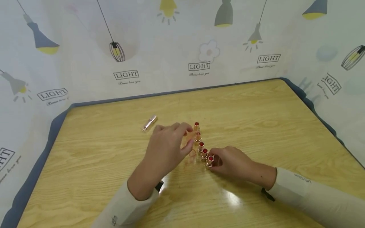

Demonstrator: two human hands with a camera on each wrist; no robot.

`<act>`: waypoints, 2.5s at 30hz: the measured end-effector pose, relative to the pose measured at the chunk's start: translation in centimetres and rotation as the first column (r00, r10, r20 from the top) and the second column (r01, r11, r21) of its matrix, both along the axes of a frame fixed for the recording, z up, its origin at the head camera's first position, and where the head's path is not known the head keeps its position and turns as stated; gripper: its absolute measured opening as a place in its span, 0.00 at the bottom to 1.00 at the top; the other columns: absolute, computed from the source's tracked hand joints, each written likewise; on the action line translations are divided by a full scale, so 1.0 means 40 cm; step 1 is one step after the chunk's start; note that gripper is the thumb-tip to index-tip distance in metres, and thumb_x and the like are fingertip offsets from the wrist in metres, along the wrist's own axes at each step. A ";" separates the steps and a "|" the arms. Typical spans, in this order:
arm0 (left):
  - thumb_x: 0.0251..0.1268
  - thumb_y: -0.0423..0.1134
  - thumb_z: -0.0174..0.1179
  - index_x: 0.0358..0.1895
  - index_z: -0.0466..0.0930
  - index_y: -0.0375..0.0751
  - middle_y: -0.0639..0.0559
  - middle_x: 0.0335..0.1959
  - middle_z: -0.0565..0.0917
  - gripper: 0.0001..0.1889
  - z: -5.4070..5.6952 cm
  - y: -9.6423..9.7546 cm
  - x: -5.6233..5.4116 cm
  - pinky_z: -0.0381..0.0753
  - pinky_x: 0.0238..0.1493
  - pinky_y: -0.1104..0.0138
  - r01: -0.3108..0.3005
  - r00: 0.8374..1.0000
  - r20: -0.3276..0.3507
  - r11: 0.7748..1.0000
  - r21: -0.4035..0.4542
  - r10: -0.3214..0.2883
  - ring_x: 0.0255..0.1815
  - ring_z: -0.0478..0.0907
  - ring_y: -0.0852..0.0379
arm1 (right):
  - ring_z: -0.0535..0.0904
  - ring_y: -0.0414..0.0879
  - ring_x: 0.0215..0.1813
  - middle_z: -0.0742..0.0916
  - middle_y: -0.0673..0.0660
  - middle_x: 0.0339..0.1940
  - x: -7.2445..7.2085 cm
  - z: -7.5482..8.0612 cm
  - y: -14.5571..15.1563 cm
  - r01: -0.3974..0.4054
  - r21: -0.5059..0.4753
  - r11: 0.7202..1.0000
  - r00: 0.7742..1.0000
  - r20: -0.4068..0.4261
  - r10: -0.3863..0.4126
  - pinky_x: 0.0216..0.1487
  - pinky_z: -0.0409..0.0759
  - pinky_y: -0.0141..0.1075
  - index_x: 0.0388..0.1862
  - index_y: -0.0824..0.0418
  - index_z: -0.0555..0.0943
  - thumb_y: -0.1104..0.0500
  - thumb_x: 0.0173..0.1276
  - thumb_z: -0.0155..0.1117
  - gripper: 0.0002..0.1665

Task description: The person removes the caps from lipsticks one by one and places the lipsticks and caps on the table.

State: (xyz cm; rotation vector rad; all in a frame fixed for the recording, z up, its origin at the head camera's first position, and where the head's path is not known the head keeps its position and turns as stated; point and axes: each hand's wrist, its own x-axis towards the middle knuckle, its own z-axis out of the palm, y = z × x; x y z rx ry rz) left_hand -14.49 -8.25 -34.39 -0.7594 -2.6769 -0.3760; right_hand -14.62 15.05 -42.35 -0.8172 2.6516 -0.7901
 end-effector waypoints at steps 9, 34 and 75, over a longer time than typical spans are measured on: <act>0.64 0.44 0.65 0.60 0.79 0.49 0.57 0.28 0.82 0.20 -0.009 0.005 -0.002 0.75 0.33 0.61 0.033 0.999 -0.014 0.999 -0.024 -0.033 0.20 0.71 0.63 | 0.77 0.32 0.27 0.83 0.44 0.24 -0.036 -0.020 0.019 -0.057 -0.095 0.994 0.992 0.105 0.066 0.30 0.79 0.29 0.38 0.58 0.84 0.60 0.59 0.75 0.09; 0.60 0.43 0.69 0.51 0.81 0.50 0.57 0.38 0.86 0.16 -0.054 0.042 0.008 0.67 0.21 0.72 0.193 0.958 0.229 0.979 -0.063 -0.174 0.15 0.65 0.66 | 0.72 0.35 0.26 0.78 0.47 0.24 -0.104 -0.014 0.017 -0.210 -0.043 0.977 0.940 0.266 0.214 0.28 0.72 0.29 0.41 0.60 0.79 0.63 0.56 0.75 0.16; 0.57 0.39 0.71 0.38 0.86 0.54 0.57 0.34 0.86 0.07 -0.103 0.053 0.007 0.68 0.18 0.68 0.189 0.943 0.310 0.963 -0.193 -0.123 0.22 0.75 0.63 | 0.72 0.35 0.26 0.78 0.46 0.23 -0.107 -0.006 0.003 -0.234 0.003 0.972 0.939 0.259 0.225 0.28 0.72 0.30 0.38 0.56 0.80 0.62 0.57 0.73 0.12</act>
